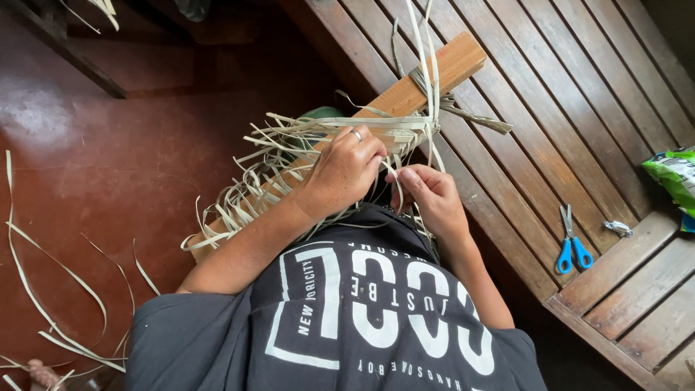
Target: The person weaves thin, light-colored fiber strands around a wooden frame using both hands. They repeatedly pass the strands over and under existing weaves to build up a pattern on the frame.
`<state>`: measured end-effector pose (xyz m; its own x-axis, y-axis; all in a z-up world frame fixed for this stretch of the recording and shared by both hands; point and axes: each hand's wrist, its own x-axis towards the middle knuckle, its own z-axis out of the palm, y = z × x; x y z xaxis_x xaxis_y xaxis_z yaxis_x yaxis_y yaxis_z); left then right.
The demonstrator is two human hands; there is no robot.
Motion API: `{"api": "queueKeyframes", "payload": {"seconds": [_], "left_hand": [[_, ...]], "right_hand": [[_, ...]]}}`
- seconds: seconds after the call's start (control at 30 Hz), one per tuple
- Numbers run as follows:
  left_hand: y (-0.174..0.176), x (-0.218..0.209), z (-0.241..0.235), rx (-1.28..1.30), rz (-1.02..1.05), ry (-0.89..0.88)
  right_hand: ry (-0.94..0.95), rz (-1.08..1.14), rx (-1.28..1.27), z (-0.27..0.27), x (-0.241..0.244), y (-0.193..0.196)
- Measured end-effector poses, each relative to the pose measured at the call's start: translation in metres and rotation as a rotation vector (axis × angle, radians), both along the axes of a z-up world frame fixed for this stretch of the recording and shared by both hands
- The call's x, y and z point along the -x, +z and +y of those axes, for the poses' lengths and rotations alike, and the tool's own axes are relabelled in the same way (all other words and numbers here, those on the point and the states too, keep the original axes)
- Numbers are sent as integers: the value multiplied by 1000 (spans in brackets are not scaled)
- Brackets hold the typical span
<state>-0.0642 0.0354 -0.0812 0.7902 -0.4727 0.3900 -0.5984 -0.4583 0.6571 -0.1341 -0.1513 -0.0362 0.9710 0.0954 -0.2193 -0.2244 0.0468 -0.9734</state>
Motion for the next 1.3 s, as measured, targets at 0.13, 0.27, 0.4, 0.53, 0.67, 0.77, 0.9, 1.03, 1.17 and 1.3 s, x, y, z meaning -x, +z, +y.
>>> {"api": "queueKeyframes", "payload": {"seconds": [0.13, 0.27, 0.4, 0.53, 0.67, 0.77, 0.9, 1.03, 1.17, 1.3], "left_hand": [[-6, 0, 0, 21, -45, 12], [-3, 2, 0, 51, -80, 17], [10, 8, 0, 15, -145, 44], [6, 13, -1, 1, -167, 28], [10, 11, -1, 2, -193, 43], [13, 8, 3, 24, -186, 65], [32, 13, 5, 89, -112, 46], [7, 10, 3, 129, -31, 65], [1, 11, 5, 141, 87, 123], [9, 13, 7, 124, 25, 160]], "right_hand": [[62, 17, 36, 1, 3, -9], [-50, 4, -42, 2, -1, 6], [-84, -15, -88, -7, -10, -2], [-181, 15, -237, -8, -21, -10], [-248, -58, -333, -12, -29, 6], [-270, -166, -375, -29, -30, 34], [-17, -651, -331, -55, -28, 72], [142, -608, -376, -59, -31, 60], [125, -372, 224, -27, -25, 48], [146, -362, 385, -12, -24, 49]]}}
